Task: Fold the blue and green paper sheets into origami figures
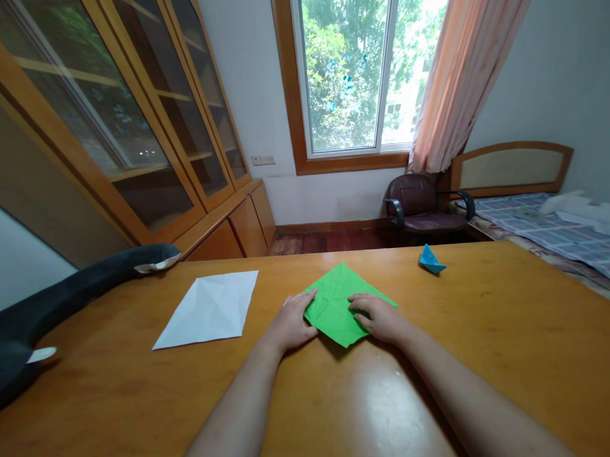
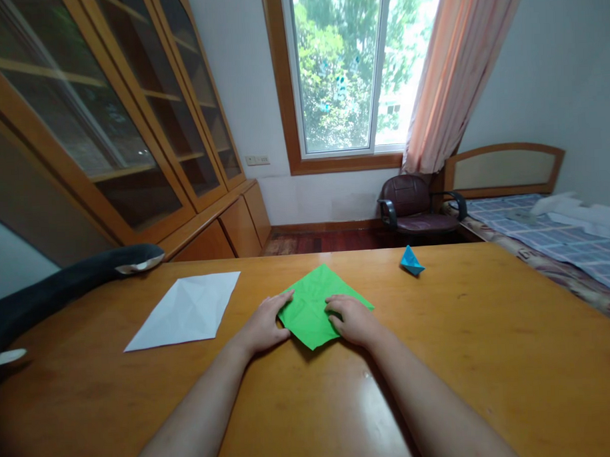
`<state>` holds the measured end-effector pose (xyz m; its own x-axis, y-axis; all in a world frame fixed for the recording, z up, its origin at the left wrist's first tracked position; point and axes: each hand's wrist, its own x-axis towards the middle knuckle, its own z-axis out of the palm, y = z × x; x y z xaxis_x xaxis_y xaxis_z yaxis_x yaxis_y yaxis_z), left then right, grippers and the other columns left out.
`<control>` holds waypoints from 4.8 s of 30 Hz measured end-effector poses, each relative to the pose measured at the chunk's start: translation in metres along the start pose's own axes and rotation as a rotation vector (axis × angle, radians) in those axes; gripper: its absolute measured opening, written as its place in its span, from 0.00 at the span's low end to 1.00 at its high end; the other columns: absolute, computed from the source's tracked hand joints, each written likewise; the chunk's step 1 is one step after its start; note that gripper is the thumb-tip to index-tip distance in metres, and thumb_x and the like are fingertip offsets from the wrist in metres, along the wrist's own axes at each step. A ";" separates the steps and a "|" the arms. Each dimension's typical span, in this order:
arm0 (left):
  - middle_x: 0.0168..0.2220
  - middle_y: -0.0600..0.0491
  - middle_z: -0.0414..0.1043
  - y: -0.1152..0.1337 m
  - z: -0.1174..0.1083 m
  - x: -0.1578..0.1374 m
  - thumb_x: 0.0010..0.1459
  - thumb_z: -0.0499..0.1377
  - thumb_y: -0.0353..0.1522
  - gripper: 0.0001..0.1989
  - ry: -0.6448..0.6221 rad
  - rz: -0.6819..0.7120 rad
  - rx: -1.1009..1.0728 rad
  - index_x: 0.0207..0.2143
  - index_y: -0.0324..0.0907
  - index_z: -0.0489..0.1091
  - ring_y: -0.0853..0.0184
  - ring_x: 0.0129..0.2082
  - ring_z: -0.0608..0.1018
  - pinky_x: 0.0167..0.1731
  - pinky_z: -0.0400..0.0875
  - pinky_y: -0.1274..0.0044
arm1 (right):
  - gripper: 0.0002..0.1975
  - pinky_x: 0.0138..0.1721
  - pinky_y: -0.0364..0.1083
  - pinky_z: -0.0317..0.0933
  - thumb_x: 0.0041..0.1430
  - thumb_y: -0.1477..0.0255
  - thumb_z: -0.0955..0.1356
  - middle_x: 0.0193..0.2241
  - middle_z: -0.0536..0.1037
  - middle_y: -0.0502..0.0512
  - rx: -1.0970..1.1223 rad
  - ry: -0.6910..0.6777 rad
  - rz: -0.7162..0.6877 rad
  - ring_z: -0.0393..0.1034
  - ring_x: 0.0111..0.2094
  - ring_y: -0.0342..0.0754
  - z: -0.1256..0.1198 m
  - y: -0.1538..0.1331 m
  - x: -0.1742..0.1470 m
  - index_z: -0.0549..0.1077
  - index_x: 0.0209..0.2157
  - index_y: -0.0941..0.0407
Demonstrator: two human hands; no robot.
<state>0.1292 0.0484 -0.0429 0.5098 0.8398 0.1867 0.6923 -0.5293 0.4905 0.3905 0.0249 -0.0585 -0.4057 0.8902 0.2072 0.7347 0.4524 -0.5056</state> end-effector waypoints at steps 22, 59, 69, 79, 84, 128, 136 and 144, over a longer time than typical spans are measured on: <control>0.52 0.52 0.73 0.005 -0.004 -0.001 0.42 0.55 0.24 0.28 -0.111 0.072 0.081 0.48 0.50 0.72 0.59 0.55 0.70 0.62 0.42 0.53 | 0.18 0.56 0.53 0.59 0.60 0.66 0.64 0.51 0.75 0.59 0.143 -0.050 -0.046 0.67 0.53 0.53 -0.003 0.001 -0.003 0.73 0.50 0.54; 0.39 0.51 0.79 -0.016 -0.003 0.007 0.59 0.53 0.39 0.15 0.152 -0.141 -0.217 0.40 0.42 0.75 0.61 0.38 0.78 0.39 0.70 0.74 | 0.23 0.33 0.45 0.66 0.48 0.65 0.70 0.33 0.79 0.53 0.407 0.156 0.218 0.70 0.29 0.45 -0.019 0.025 -0.005 0.74 0.47 0.57; 0.40 0.51 0.79 -0.017 -0.003 0.008 0.60 0.51 0.40 0.17 0.205 -0.167 -0.215 0.41 0.42 0.75 0.61 0.39 0.78 0.39 0.70 0.74 | 0.14 0.36 0.46 0.65 0.51 0.67 0.68 0.32 0.79 0.53 0.329 0.110 0.208 0.72 0.32 0.48 -0.017 0.024 -0.002 0.77 0.40 0.57; 0.46 0.50 0.76 -0.016 -0.001 0.008 0.60 0.52 0.37 0.17 0.244 -0.180 -0.192 0.48 0.42 0.71 0.61 0.45 0.77 0.46 0.69 0.72 | 0.17 0.26 0.43 0.60 0.53 0.66 0.64 0.22 0.74 0.49 0.189 0.218 0.270 0.67 0.23 0.44 -0.009 0.037 0.001 0.75 0.43 0.56; 0.47 0.51 0.76 -0.015 0.001 0.008 0.60 0.51 0.34 0.17 0.239 -0.167 -0.183 0.49 0.43 0.70 0.62 0.46 0.76 0.47 0.69 0.72 | 0.17 0.30 0.44 0.61 0.54 0.66 0.64 0.25 0.76 0.50 0.139 0.289 0.261 0.68 0.26 0.45 -0.010 0.035 0.002 0.74 0.44 0.55; 0.50 0.45 0.70 -0.028 -0.001 0.008 0.55 0.55 0.29 0.27 0.188 -0.233 0.019 0.59 0.39 0.61 0.62 0.49 0.72 0.52 0.64 0.73 | 0.21 0.29 0.42 0.58 0.53 0.67 0.65 0.24 0.74 0.49 0.056 0.251 0.479 0.68 0.26 0.44 -0.008 0.042 0.006 0.73 0.48 0.57; 0.50 0.46 0.68 -0.008 0.001 0.009 0.55 0.54 0.29 0.20 0.109 -0.257 0.390 0.49 0.47 0.72 0.59 0.49 0.70 0.51 0.64 0.67 | 0.16 0.30 0.43 0.56 0.58 0.65 0.63 0.33 0.80 0.53 -0.147 0.179 0.546 0.72 0.33 0.47 -0.012 0.023 0.009 0.76 0.46 0.52; 0.55 0.47 0.68 0.023 0.022 0.018 0.62 0.48 0.31 0.15 0.052 -0.073 0.459 0.43 0.45 0.73 0.54 0.58 0.65 0.60 0.47 0.51 | 0.15 0.35 0.44 0.57 0.60 0.70 0.60 0.38 0.80 0.56 -0.343 0.136 0.506 0.72 0.39 0.50 -0.013 0.007 0.012 0.77 0.42 0.52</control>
<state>0.1656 0.0485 -0.0474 0.4328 0.8757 0.2140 0.8859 -0.4572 0.0790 0.3982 0.0390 -0.0483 0.0945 0.9872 0.1281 0.9595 -0.0561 -0.2760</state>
